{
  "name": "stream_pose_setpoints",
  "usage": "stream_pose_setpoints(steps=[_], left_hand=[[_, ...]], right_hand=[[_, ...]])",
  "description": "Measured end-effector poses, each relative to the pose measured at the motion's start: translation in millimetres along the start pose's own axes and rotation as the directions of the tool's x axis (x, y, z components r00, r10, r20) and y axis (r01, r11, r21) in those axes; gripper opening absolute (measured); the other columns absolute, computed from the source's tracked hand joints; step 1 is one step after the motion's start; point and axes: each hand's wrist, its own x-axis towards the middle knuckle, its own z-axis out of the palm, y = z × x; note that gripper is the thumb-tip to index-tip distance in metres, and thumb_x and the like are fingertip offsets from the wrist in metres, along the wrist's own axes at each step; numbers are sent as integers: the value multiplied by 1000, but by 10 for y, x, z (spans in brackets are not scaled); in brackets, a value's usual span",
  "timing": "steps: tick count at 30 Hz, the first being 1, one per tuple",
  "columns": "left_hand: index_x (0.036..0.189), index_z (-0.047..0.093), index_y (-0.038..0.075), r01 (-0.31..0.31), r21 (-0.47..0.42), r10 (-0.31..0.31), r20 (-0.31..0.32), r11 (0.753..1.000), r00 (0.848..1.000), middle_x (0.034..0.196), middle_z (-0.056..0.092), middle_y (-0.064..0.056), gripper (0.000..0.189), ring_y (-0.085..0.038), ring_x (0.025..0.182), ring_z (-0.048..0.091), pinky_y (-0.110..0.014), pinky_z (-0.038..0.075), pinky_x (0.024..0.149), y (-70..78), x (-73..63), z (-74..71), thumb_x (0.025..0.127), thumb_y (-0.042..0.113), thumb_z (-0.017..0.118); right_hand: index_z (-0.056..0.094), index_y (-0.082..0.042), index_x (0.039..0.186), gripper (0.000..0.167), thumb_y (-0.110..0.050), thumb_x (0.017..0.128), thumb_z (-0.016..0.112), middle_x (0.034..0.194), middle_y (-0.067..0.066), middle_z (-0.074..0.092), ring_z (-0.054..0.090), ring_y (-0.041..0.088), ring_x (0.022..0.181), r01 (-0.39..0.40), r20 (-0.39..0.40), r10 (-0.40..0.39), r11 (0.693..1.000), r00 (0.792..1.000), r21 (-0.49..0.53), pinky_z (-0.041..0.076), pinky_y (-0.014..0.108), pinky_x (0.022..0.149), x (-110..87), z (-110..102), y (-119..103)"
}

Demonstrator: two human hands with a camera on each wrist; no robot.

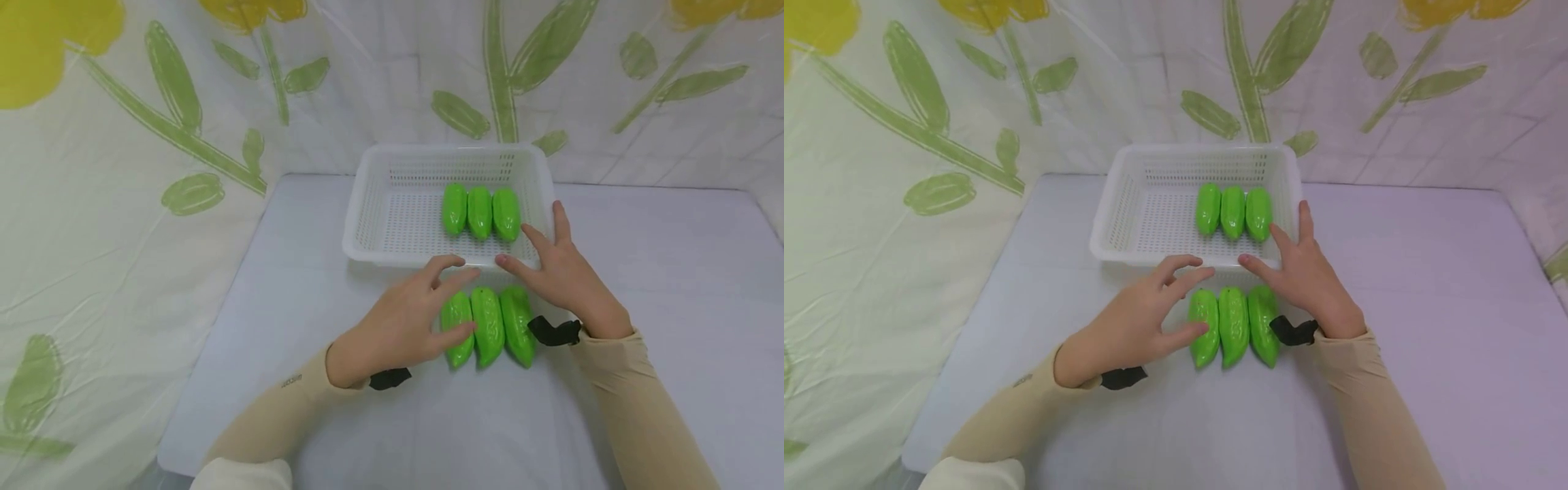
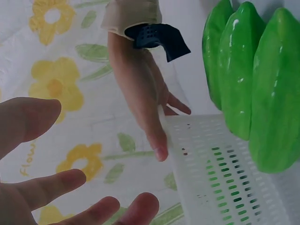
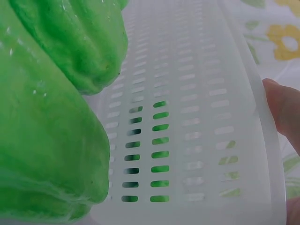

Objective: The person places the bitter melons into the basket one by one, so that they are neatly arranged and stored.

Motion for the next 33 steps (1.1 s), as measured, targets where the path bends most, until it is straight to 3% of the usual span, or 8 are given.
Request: stream_pose_setpoints(steps=[8,16,24,29,33], left_hand=[[154,48,11,51,-3,-51,32,999,998,151,47,-15,69,-17,91,63,-26,56,67,-52,-125,267,97,39,74],[155,47,16,150,16,-151,107,988,983,155,40,-18,67,-28,116,65,-33,60,66,-156,-158,533,99,44,70],[159,42,19,272,-2,-264,236,962,935,159,35,-21,70,-30,109,69,-39,62,75,-246,-131,708,101,50,65],[162,38,15,322,-86,-282,307,943,909,159,32,-22,71,-29,105,69,-42,60,87,-281,-114,767,103,47,63],[161,37,13,343,-147,-279,337,928,899,155,36,-22,70,-29,106,67,-43,59,92,-293,-100,784,103,43,63]], right_hand=[[28,2,163,97,-66,99,55,168,18,-32,27,66,144,-2,-4,2,1000,1000,2,36,77,107,1,-4,2],[27,1,163,97,-67,99,54,168,14,-34,27,65,146,-13,-1,13,1000,1000,12,35,77,108,-13,-14,-8],[28,1,163,97,-68,99,53,168,15,-33,28,66,144,-13,-1,13,1000,1000,12,36,77,107,-13,1,-1],[28,0,163,98,-69,98,53,168,14,-34,29,65,144,-17,5,17,1000,1000,10,37,77,107,-13,-3,-4],[29,0,163,97,-69,99,53,168,15,-33,29,66,144,-14,2,14,1000,1000,7,36,77,107,-14,-8,-3]])
